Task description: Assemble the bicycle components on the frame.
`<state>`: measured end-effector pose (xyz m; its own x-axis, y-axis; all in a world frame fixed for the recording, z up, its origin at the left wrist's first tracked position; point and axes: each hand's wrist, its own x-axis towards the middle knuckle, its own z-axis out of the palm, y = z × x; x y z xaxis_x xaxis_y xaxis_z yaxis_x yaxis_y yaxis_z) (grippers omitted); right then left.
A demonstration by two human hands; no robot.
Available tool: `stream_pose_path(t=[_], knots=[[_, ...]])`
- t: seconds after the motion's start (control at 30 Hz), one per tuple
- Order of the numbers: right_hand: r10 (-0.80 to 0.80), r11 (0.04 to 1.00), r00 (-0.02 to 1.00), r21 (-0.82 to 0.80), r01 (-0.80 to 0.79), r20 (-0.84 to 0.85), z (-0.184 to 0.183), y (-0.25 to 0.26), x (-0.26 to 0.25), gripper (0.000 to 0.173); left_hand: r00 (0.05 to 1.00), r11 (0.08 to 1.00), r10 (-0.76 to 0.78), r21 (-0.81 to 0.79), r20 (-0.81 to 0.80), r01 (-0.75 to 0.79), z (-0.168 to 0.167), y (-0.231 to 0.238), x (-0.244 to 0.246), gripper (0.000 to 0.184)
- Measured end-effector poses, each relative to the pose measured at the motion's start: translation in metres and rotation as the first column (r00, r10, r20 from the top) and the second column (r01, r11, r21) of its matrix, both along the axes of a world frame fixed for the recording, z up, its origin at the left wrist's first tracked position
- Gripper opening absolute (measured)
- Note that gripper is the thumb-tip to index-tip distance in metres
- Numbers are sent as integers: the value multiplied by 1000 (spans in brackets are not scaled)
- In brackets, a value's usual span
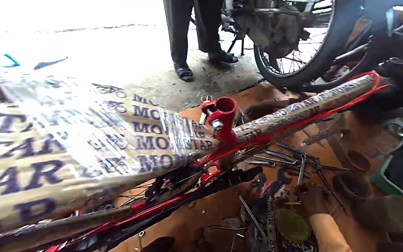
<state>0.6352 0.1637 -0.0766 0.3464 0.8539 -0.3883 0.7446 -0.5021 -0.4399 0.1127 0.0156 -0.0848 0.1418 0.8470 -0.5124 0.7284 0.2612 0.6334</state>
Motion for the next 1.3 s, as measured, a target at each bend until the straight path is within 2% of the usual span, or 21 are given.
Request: stream_pose_path(t=[0.03, 0.1, 0.17, 0.23, 0.3, 0.4, 0.47, 0.5, 0.57, 0.6, 0.63, 0.7, 0.77, 0.9, 1.0, 1.1, 1.2, 1.3], knots=[[39, 997, 985, 75, -27, -166, 6, -13, -27, 27, 1000, 999, -25, 49, 10, 24, 6, 1, 10, 35], [139, 987, 875, 139, -83, -464, 11, -43, -93, 26, 996, 977, -67, 205, 58, 54, 14, 8, 35, 32], [170, 985, 722, 86, -152, -671, 15, -72, -156, 25, 985, 923, -154, 366, 80, 115, 17, 16, 61, 34], [142, 978, 618, 13, -209, -773, 12, -94, -203, 24, 970, 828, -242, 514, -30, 223, 17, 18, 80, 36], [140, 979, 550, 32, -201, -823, 2, -106, -228, 18, 960, 723, -233, 633, -152, 276, 10, 19, 89, 31], [188, 969, 554, 60, -241, -811, -3, -105, -233, 14, 948, 652, -199, 689, -248, 317, 9, 20, 91, 29], [170, 960, 541, 16, -278, -824, -2, -100, -229, 17, 953, 669, -185, 679, -242, 302, 8, 19, 90, 30], [76, 973, 497, -44, -226, -865, -3, -98, -228, 18, 966, 717, -165, 648, -199, 256, 6, 17, 89, 30], [-198, 980, 319, -199, 28, -927, -8, -94, -228, 23, 995, 828, -91, 552, -43, 100, 2, 17, 83, 29], [-299, 951, 240, -267, 158, -923, -9, -92, -229, 25, 998, 865, -48, 501, 34, 24, 0, 18, 80, 29], [-353, 924, 206, -305, 232, -913, -14, -92, -230, 26, 995, 884, -13, 466, 94, -33, -2, 17, 77, 28], [-330, 938, 241, -288, 195, -912, -26, -99, -229, 28, 985, 897, 17, 433, 170, -90, -5, 16, 71, 26], [-250, 968, 289, -244, 54, -924, -27, -101, -229, 25, 977, 896, 11, 433, 211, -103, -8, 15, 68, 25], [-166, 977, 265, -194, -84, -950, -15, -96, -237, 21, 957, 895, 4, 426, 291, -134, -9, 14, 70, 24], [-173, 979, 232, -194, -71, -957, -7, -94, -246, 22, 934, 886, 6, 431, 356, -170, -5, 18, 77, 22], [-225, 973, 243, -230, 8, -944, -7, -97, -247, 14, 928, 893, 1, 418, 372, -169, -2, 22, 86, 25], [-255, 966, 310, -251, 54, -916, -7, -99, -252, 16, 941, 933, 30, 329, 336, -148, 5, 22, 85, 28], [-228, 969, 375, -246, -1, -898, -10, -100, -252, 21, 969, 950, 35, 293, 245, -108, 7, 21, 84, 30]])
